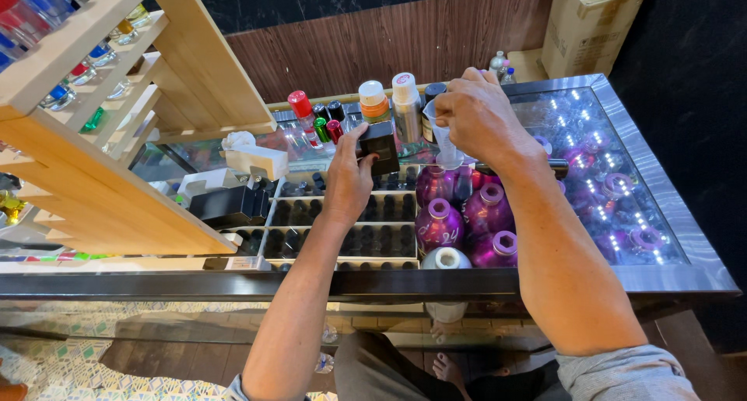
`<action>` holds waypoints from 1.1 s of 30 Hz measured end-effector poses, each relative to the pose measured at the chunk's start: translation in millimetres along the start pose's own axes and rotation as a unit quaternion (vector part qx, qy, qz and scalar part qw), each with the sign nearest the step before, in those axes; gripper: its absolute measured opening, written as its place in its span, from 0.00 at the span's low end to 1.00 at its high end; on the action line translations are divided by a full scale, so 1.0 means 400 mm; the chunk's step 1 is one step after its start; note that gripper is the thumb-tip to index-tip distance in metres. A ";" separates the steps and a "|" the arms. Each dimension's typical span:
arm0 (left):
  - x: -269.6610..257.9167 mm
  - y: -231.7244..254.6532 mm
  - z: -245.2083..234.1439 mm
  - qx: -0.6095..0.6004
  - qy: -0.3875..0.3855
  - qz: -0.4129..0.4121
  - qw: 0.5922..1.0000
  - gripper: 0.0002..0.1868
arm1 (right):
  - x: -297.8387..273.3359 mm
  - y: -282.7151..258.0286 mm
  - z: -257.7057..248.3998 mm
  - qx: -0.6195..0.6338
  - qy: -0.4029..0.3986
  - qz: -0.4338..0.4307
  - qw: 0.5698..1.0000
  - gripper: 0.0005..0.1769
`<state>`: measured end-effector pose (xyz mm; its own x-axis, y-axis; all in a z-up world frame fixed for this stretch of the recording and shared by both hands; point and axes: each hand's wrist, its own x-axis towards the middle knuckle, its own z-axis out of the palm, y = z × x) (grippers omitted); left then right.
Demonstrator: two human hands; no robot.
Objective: The person places fragrance bottles into black boxes, fits the bottle caps, and wipes down the boxes.
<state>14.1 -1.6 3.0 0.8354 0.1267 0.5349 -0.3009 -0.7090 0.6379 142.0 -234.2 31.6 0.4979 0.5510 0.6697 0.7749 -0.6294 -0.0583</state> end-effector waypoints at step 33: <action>0.005 -0.014 0.032 -0.021 0.012 0.060 0.998 0.29 | -0.173 0.024 -0.227 -0.063 -0.289 0.142 0.945 0.17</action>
<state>23.3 -6.3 -6.5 0.7808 0.0589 0.6220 -0.4181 -0.6905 0.5903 79.4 -328.2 52.0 0.8367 0.5340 0.1218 0.5434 -0.8371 -0.0629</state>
